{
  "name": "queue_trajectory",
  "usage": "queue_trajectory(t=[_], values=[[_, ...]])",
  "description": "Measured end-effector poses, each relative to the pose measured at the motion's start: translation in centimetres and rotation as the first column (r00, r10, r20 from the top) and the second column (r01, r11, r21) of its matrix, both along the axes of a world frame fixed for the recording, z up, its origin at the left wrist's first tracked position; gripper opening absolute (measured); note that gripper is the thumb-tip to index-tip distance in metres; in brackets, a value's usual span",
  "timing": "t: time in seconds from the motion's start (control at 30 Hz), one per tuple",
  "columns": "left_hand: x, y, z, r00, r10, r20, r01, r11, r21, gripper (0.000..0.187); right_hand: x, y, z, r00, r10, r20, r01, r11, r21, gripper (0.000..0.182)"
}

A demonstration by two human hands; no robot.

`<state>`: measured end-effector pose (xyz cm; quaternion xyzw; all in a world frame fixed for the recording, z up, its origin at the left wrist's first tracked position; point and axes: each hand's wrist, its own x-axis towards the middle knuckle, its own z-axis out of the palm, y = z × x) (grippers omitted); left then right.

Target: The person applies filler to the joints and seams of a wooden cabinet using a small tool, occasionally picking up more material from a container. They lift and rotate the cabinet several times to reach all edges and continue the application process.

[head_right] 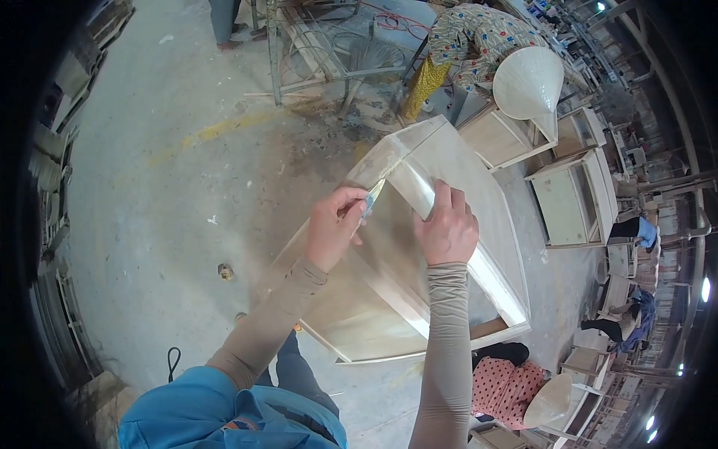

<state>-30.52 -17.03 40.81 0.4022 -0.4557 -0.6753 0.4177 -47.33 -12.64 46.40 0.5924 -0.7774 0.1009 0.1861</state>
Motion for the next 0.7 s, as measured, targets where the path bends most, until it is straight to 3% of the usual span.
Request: queue_trajectory(t=[0.2, 0.3, 0.4, 0.53, 0.7], values=[[-0.3, 0.6, 0.3, 0.993, 0.081, -0.083, -0.08, 0.997, 0.018, 0.02, 0.2, 0.0, 0.1, 1.0, -0.001, 0.008, 0.001, 1.0, 0.01, 0.056], [0.6, 0.0, 1.1, 0.96, 0.164, -0.229, -0.181, 0.982, -0.058, 0.019, 0.1, 0.1, 0.1, 1.0, -0.002, 0.012, 0.002, 1.0, 0.01, 0.056], [1.4, -0.4, 1.6, 0.966, 0.184, -0.18, -0.206, 0.973, -0.108, 0.016, 0.2, 0.1, 0.1, 1.0, -0.005, 0.024, 0.005, 1.0, 0.017, 0.055], [1.9, -1.1, 1.2, 0.988, 0.157, 0.012, -0.142, 0.924, -0.354, 0.01, 0.2, 0.1, 0.1, 1.0, -0.005, 0.022, 0.005, 1.0, 0.016, 0.054], [2.2, -4.1, 2.2, 0.941, 0.287, 0.18, -0.064, 0.672, -0.737, 0.013, 0.2, 0.1, 0.2, 1.0, -0.002, 0.018, 0.002, 1.0, 0.008, 0.055]])
